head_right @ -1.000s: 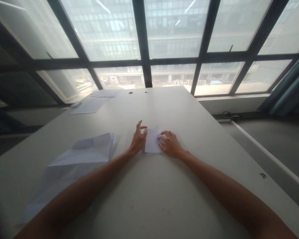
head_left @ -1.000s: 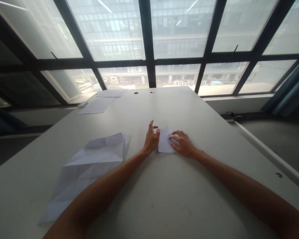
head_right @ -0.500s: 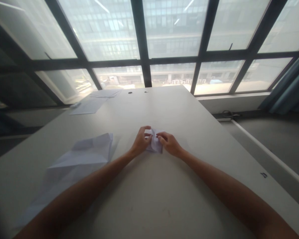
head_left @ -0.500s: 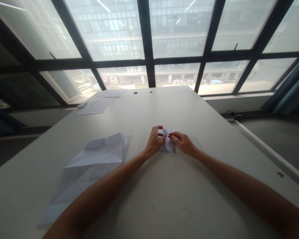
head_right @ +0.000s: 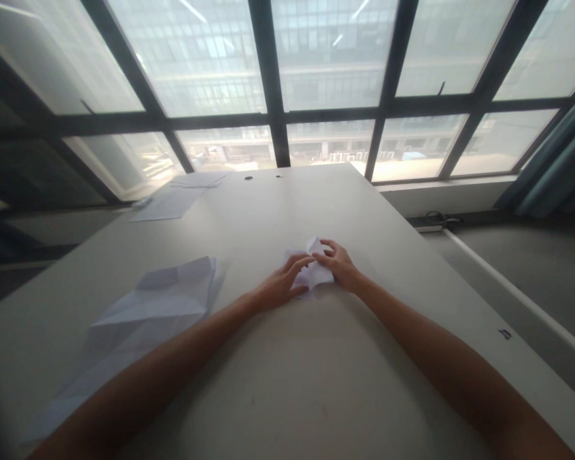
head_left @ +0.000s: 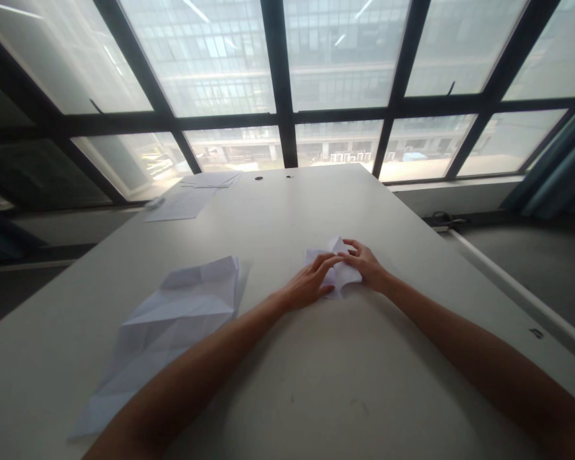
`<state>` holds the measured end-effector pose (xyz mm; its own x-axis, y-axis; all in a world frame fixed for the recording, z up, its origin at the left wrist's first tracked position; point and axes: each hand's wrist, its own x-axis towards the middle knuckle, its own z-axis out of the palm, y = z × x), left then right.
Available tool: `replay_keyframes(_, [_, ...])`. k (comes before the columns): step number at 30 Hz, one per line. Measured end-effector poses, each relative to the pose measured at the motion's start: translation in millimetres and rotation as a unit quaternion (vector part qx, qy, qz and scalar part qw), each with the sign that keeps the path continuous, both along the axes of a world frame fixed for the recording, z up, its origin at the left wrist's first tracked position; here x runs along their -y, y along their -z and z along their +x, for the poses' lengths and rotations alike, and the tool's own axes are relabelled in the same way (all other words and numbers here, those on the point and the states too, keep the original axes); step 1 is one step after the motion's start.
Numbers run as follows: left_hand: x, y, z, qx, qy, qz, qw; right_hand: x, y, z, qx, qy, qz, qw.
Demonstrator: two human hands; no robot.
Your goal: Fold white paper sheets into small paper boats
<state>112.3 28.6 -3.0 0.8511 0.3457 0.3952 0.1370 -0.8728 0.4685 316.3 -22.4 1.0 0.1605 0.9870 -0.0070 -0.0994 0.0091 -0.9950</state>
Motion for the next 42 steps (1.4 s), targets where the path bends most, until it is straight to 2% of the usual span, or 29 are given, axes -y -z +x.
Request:
replay_keyframes(2, [-1, 1.8, 1, 0.005, -0.023, -0.008, 1.000, -1, -0.9, 3, -0.034, 0.000, -0.010, 0.999])
replay_keyframes(5, [0, -0.3, 3, -0.029, -0.106, 0.000, 0.994, -2, -0.8, 5, -0.068, -0.001, -0.023, 0.997])
replay_keyframes(8, [5, -9.0, 3, -0.081, -0.189, 0.056, 0.977, -4, 1.4, 7, -0.084, -0.022, -0.021, 0.996])
replay_keyframes(10, [10, -15.2, 2, -0.108, -0.217, 0.092, 0.966, -5, 2.6, 8, -0.079, -0.022, -0.018, 0.996])
replay_keyframes(15, [12, -20.7, 3, -0.126, -0.237, 0.116, 0.956, -6, 4.0, 6, -0.040, 0.009, -0.022, 0.999])
replay_keyframes(19, [4, -10.6, 2, -0.106, -0.200, 0.123, 0.966, -6, 10.4, 0, 0.093, 0.053, -0.015, 0.994])
replay_keyframes(21, [0, -1.9, 1, -0.146, -0.184, 0.114, 0.965, -4, 13.8, -2, 0.202, 0.099, 0.000, 0.974])
replay_keyframes(22, [-2, 2.5, 1, -0.173, -0.177, 0.106, 0.963, -2, 14.7, -3, 0.269, 0.126, 0.018, 0.955])
replay_keyframes(24, [-5, 9.4, 0, -0.216, -0.162, 0.094, 0.958, 2, 14.7, -5, 0.413, 0.159, 0.077, 0.893])
replay_keyframes(26, [-7, 13.0, 0, -0.230, -0.148, 0.094, 0.957, 6, 13.4, -9, 0.523, 0.138, 0.143, 0.829])
replay_keyframes(28, [-8, 13.5, 1, -0.228, -0.138, 0.098, 0.959, 7, 13.3, -15, 0.576, 0.072, 0.179, 0.794])
replay_keyframes(31, [-7, 11.7, 2, -0.217, -0.130, 0.098, 0.962, 6, 17.8, -25, 0.607, -0.030, 0.154, 0.779])
replay_keyframes(34, [-6, 10.1, 3, -0.217, -0.126, 0.094, 0.964, 3, 23.1, -27, 0.638, -0.074, 0.085, 0.762])
replay_keyframes(39, [-11, 9.0, 0, -0.229, -0.122, 0.084, 0.962, -1, 24.4, -14, 0.670, -0.051, 0.014, 0.740])
replay_keyframes(42, [-17, 8.9, -2, -0.230, -0.162, 0.077, 0.957, -4, 25.6, -5, 0.674, -0.024, -0.010, 0.738])
